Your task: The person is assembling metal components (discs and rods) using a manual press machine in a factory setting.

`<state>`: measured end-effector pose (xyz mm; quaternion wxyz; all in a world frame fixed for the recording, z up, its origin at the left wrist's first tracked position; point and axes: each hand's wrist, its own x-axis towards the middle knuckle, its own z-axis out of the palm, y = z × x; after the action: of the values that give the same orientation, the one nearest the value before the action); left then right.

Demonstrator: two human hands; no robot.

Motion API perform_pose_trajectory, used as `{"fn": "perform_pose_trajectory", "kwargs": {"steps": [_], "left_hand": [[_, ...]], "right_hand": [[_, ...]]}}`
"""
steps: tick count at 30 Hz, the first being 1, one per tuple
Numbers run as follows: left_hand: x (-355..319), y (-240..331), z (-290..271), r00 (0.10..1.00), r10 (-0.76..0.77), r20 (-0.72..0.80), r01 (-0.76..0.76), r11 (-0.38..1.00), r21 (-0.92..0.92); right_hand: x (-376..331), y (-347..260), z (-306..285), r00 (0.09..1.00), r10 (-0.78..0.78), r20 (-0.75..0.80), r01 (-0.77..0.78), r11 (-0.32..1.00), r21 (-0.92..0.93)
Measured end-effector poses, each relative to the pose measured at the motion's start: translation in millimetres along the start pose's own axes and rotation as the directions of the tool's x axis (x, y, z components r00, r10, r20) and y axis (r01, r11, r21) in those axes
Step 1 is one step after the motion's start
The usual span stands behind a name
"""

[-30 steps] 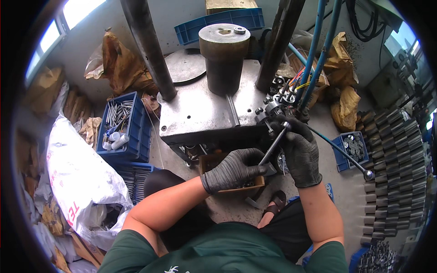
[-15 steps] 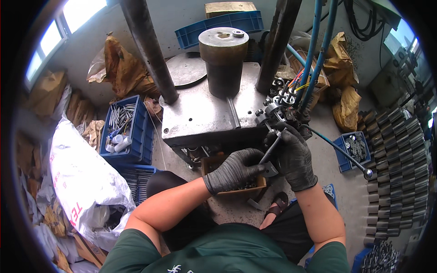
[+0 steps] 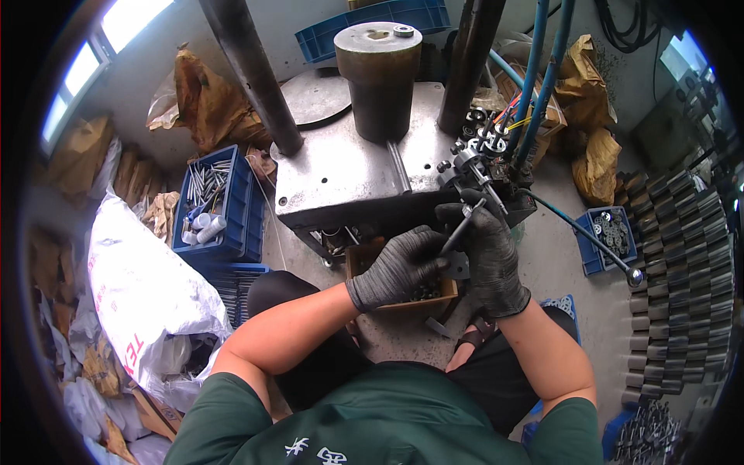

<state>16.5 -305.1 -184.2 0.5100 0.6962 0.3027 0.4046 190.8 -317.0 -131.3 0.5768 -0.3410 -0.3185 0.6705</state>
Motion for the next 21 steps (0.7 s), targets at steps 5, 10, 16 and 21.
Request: {"fn": "perform_pose_trajectory", "kwargs": {"steps": [5, 10, 16, 21], "left_hand": [[-3.7, -11.5, 2.6, 0.999, 0.043, -0.031, -0.041, 0.997, 0.073], [2.7, -7.9, 5.1, 0.995, 0.092, -0.039, -0.087, 0.989, 0.12], [8.2, -6.3, -0.7, 0.985, 0.126, -0.119, -0.083, 0.947, 0.312], [20.3, -22.9, -18.3, 0.943, 0.262, -0.206, -0.236, 0.961, 0.144]], "right_hand": [[-14.1, -0.8, 10.1, 0.979, -0.184, 0.092, 0.199, 0.959, -0.204], [-10.7, -13.0, 5.4, 0.982, -0.169, 0.084, 0.184, 0.955, -0.23], [2.7, -13.0, -1.9, 0.984, -0.128, 0.125, 0.152, 0.967, -0.206], [31.1, -0.9, -2.8, 0.963, -0.19, 0.192, 0.198, 0.98, -0.023]]}}
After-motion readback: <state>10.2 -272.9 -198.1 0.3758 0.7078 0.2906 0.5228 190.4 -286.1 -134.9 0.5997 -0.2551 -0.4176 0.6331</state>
